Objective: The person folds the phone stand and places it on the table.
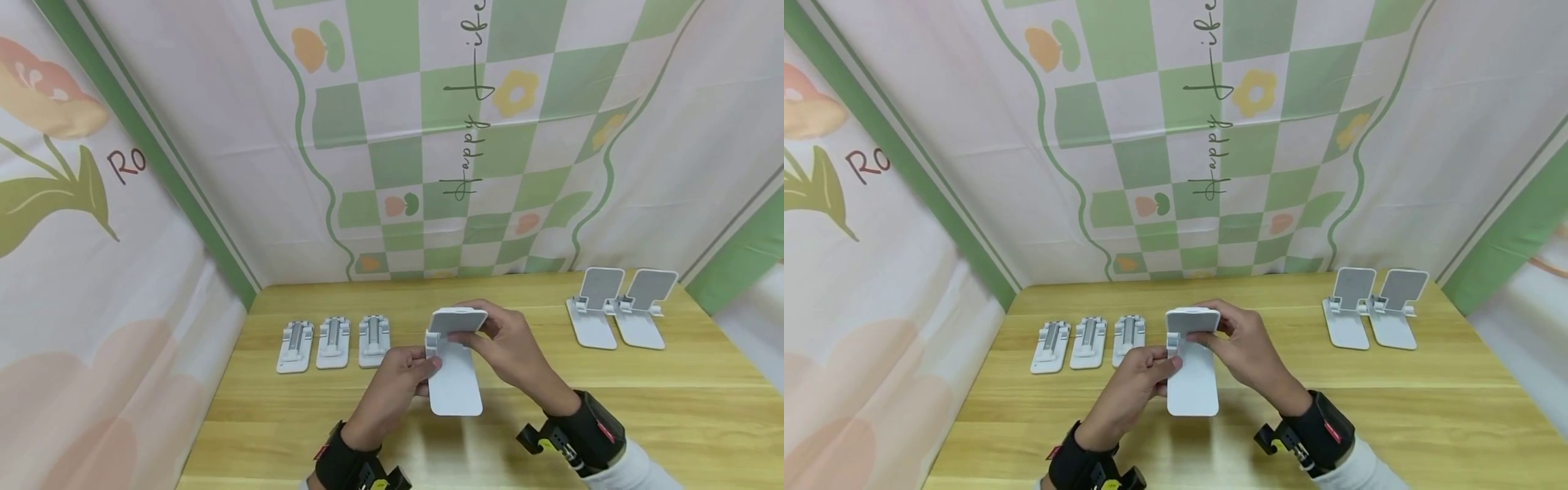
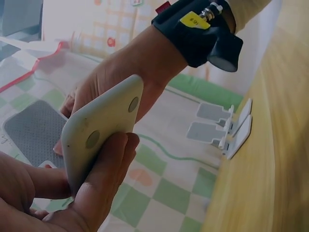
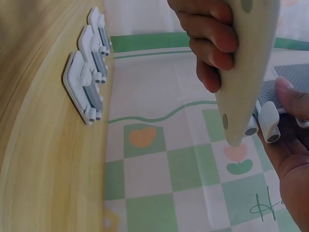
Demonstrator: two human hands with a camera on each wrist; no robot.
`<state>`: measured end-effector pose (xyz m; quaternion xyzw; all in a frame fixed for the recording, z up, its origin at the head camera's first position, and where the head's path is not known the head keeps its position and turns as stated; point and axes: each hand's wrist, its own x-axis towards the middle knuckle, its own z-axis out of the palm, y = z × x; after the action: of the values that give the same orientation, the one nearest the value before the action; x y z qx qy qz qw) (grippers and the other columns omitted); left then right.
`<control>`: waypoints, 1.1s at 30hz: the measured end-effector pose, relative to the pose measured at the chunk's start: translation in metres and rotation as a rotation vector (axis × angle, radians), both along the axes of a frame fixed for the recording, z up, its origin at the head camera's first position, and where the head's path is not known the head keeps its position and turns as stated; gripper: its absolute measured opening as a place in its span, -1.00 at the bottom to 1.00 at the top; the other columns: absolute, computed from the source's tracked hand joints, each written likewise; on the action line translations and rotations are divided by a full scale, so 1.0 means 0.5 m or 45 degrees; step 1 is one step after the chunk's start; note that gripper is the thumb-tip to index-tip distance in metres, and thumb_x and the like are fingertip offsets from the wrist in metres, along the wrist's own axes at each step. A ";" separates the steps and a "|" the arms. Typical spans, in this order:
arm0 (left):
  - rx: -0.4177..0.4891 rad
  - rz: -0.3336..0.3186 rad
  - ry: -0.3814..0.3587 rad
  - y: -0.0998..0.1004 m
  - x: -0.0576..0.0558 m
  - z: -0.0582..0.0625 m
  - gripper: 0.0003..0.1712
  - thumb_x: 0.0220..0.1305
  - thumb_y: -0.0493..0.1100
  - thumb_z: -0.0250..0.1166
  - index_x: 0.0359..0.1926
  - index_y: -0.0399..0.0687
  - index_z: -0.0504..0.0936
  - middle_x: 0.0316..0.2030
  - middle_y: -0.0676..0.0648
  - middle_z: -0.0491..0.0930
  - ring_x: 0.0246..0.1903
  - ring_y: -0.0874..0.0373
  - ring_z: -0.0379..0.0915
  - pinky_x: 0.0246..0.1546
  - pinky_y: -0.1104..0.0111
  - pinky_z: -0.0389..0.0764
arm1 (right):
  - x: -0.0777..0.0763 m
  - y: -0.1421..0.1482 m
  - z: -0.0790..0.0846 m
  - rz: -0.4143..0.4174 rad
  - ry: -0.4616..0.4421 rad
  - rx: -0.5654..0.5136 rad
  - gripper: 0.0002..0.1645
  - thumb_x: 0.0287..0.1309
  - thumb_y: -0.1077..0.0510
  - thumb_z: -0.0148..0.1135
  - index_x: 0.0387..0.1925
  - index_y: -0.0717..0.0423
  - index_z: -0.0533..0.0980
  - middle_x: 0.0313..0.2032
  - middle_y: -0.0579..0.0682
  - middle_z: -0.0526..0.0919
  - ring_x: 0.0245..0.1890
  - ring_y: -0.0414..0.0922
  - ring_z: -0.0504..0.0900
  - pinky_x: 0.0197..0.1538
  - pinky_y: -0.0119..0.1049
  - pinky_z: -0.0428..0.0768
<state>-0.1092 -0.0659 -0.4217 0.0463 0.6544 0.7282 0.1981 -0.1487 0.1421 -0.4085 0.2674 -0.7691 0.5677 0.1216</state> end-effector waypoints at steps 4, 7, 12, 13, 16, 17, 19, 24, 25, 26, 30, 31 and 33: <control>0.065 0.023 -0.031 0.004 0.001 0.000 -0.53 0.57 -0.19 0.20 0.29 -0.48 0.54 0.06 -0.36 0.75 -0.08 0.03 0.79 -0.06 0.32 0.78 | -0.005 -0.002 -0.003 -0.027 0.033 -0.019 -0.56 0.07 0.49 0.50 0.01 0.23 0.66 -0.09 0.18 0.80 -0.06 -0.37 0.76 -0.05 -0.44 0.75; 0.088 0.035 -0.043 0.005 0.001 0.000 -0.54 0.53 -0.23 0.22 0.27 -0.51 0.54 0.07 -0.38 0.74 -0.05 0.01 0.78 -0.04 0.31 0.78 | -0.008 -0.005 -0.003 -0.034 0.091 -0.012 -0.53 0.04 0.51 0.50 0.01 0.22 0.66 -0.10 0.17 0.80 -0.06 -0.38 0.75 -0.03 -0.46 0.74; 0.074 0.051 -0.043 0.002 -0.004 0.001 -0.57 0.51 -0.28 0.22 0.26 -0.51 0.55 0.06 -0.35 0.75 -0.06 0.05 0.77 -0.08 0.35 0.76 | -0.013 -0.005 0.017 -0.046 0.265 0.087 -0.38 -0.04 0.52 0.56 0.10 0.21 0.63 -0.03 0.14 0.80 0.04 -0.39 0.72 0.11 -0.54 0.66; 0.067 0.055 -0.040 0.001 -0.005 0.001 -0.57 0.51 -0.28 0.22 0.26 -0.50 0.55 0.06 -0.35 0.75 -0.06 0.05 0.77 -0.09 0.36 0.76 | -0.013 -0.003 0.028 -0.063 0.325 0.122 -0.33 -0.08 0.52 0.58 0.13 0.21 0.62 -0.01 0.14 0.79 0.06 -0.36 0.72 0.15 -0.56 0.63; 0.044 0.074 -0.036 -0.001 -0.010 0.001 -0.59 0.52 -0.29 0.22 0.25 -0.50 0.56 0.05 -0.34 0.76 -0.07 0.06 0.77 -0.11 0.37 0.75 | -0.010 0.000 0.076 -0.123 0.522 0.263 -0.26 -0.14 0.47 0.63 0.17 0.19 0.62 0.06 0.12 0.75 0.13 -0.17 0.69 0.27 -0.60 0.51; 0.037 0.082 -0.033 -0.002 -0.012 0.001 -0.59 0.51 -0.29 0.22 0.24 -0.50 0.57 0.04 -0.34 0.76 -0.06 0.06 0.77 -0.11 0.38 0.75 | -0.009 0.000 0.093 -0.133 0.583 0.300 -0.29 -0.15 0.47 0.63 0.13 0.19 0.64 0.04 0.11 0.74 0.11 -0.11 0.68 0.25 -0.58 0.51; 0.022 0.094 -0.029 -0.003 -0.014 0.000 -0.59 0.52 -0.29 0.21 0.24 -0.51 0.56 0.04 -0.34 0.76 -0.04 0.04 0.76 -0.09 0.37 0.75 | -0.005 -0.003 0.121 -0.148 0.702 0.389 -0.38 -0.16 0.46 0.64 0.03 0.15 0.70 -0.04 0.05 0.74 0.01 -0.03 0.66 0.16 -0.53 0.52; 0.019 0.112 -0.024 -0.008 -0.014 -0.004 -0.58 0.53 -0.28 0.20 0.24 -0.52 0.56 0.06 -0.35 0.75 -0.01 0.04 0.75 -0.06 0.35 0.76 | 0.009 -0.016 0.145 -0.113 0.876 0.525 -0.55 -0.22 0.52 0.64 -0.25 0.10 0.78 -0.30 -0.09 0.70 -0.25 -0.14 0.59 -0.20 -0.44 0.52; 0.019 0.116 -0.019 -0.009 -0.015 -0.004 -0.58 0.53 -0.27 0.19 0.24 -0.53 0.56 0.06 -0.35 0.75 -0.03 0.06 0.76 -0.07 0.36 0.76 | 0.011 -0.018 0.142 -0.103 0.897 0.531 -0.56 -0.24 0.54 0.64 -0.28 0.11 0.78 -0.33 -0.09 0.68 -0.28 -0.15 0.58 -0.25 -0.45 0.52; 0.018 0.121 -0.013 -0.012 -0.017 -0.004 -0.57 0.53 -0.26 0.19 0.24 -0.53 0.56 0.06 -0.34 0.75 -0.05 0.08 0.75 -0.08 0.38 0.75 | 0.014 -0.021 0.139 -0.085 0.906 0.530 -0.56 -0.26 0.54 0.65 -0.30 0.11 0.77 -0.34 -0.10 0.67 -0.29 -0.17 0.57 -0.25 -0.45 0.52; 0.003 0.154 0.024 -0.026 -0.027 0.002 -0.60 0.54 -0.25 0.15 0.20 -0.50 0.61 0.03 -0.30 0.75 -0.13 0.18 0.71 -0.15 0.45 0.71 | 0.023 -0.030 0.120 0.023 0.946 0.501 -0.54 -0.31 0.53 0.66 -0.31 0.12 0.75 -0.35 -0.10 0.63 -0.30 -0.16 0.56 -0.25 -0.45 0.56; 0.000 0.162 0.039 -0.031 -0.029 0.005 -0.60 0.55 -0.25 0.14 0.20 -0.49 0.61 0.04 -0.30 0.74 -0.13 0.19 0.70 -0.15 0.45 0.71 | 0.026 -0.033 0.115 0.046 0.960 0.496 -0.54 -0.32 0.53 0.66 -0.30 0.12 0.75 -0.34 -0.09 0.63 -0.29 -0.15 0.57 -0.25 -0.44 0.59; 0.002 0.176 0.065 -0.039 -0.030 0.010 -0.61 0.57 -0.25 0.11 0.21 -0.48 0.60 0.07 -0.29 0.72 -0.11 0.18 0.69 -0.14 0.45 0.71 | 0.032 -0.038 0.104 0.081 0.986 0.488 -0.52 -0.33 0.52 0.66 -0.28 0.13 0.75 -0.33 -0.07 0.65 -0.29 -0.14 0.58 -0.26 -0.43 0.61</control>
<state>-0.1241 -0.0853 -0.4166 0.0198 0.6604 0.7392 0.1305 -0.1328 0.1231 -0.3567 0.5020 -0.7495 0.2758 0.3320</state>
